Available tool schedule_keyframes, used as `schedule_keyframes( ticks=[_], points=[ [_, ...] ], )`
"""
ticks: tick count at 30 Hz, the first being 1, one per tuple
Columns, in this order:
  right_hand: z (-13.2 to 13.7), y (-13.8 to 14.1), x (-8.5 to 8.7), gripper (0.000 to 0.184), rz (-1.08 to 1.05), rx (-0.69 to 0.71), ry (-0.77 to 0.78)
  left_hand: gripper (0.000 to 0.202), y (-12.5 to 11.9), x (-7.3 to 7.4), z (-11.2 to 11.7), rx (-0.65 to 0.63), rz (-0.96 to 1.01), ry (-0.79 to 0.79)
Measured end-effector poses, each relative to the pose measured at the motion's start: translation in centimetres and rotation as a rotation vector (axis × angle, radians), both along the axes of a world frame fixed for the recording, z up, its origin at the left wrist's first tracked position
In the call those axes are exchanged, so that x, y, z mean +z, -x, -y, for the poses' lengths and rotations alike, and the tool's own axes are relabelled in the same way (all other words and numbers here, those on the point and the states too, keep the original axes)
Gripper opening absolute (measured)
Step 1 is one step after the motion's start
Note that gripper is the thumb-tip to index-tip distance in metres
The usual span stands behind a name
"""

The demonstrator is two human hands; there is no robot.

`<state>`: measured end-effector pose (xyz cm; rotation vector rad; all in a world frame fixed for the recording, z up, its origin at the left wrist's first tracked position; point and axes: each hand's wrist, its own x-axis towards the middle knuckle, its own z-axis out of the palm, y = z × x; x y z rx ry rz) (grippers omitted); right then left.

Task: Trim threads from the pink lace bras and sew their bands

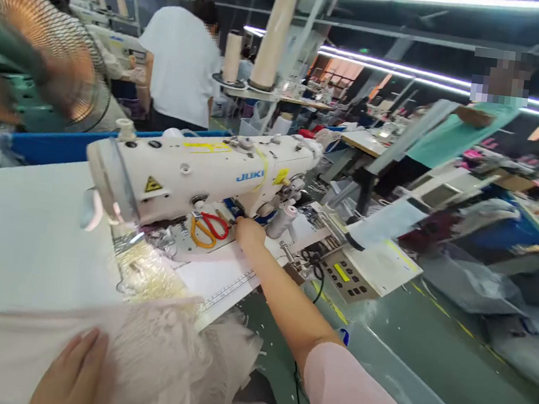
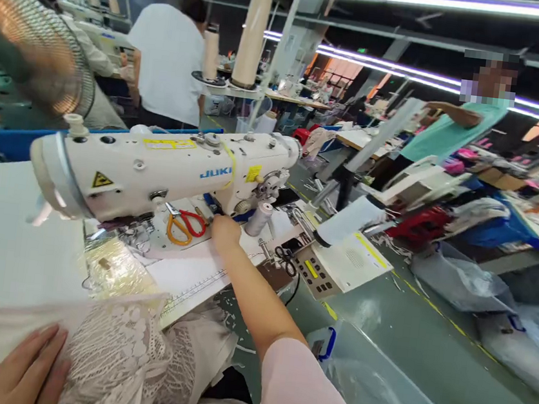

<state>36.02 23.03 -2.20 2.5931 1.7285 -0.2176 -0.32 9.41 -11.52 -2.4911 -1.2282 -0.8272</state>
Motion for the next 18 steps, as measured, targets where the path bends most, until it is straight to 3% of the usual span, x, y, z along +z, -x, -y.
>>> schedule_keyframes(
  ticks=[3,6,10,13,15,18],
  points=[
    [0.7,0.6,-0.3,0.027,-0.008,-0.018,0.021,0.033,-2.4,3.3,1.9,0.164,-0.033,0.032],
    [0.8,1.0,-0.7,0.028,-0.035,-0.033,0.032,0.032,-3.8,4.9,2.6,0.253,-0.071,0.045],
    [0.8,1.0,-0.4,0.023,-0.105,-0.055,0.021,0.033,-4.1,4.9,3.0,0.311,-0.082,0.033],
    [2.1,1.1,1.3,0.022,-0.168,-0.031,-0.050,0.033,-4.3,4.6,3.2,0.337,-0.066,0.039],
    [3.8,2.3,2.6,0.022,-0.235,0.050,-0.106,0.032,-4.6,4.6,3.4,0.350,-0.065,0.051],
    [7.1,6.7,3.8,0.019,-0.393,0.282,-0.130,0.031,-5.3,4.7,3.5,0.356,-0.081,0.069]
  ],
)
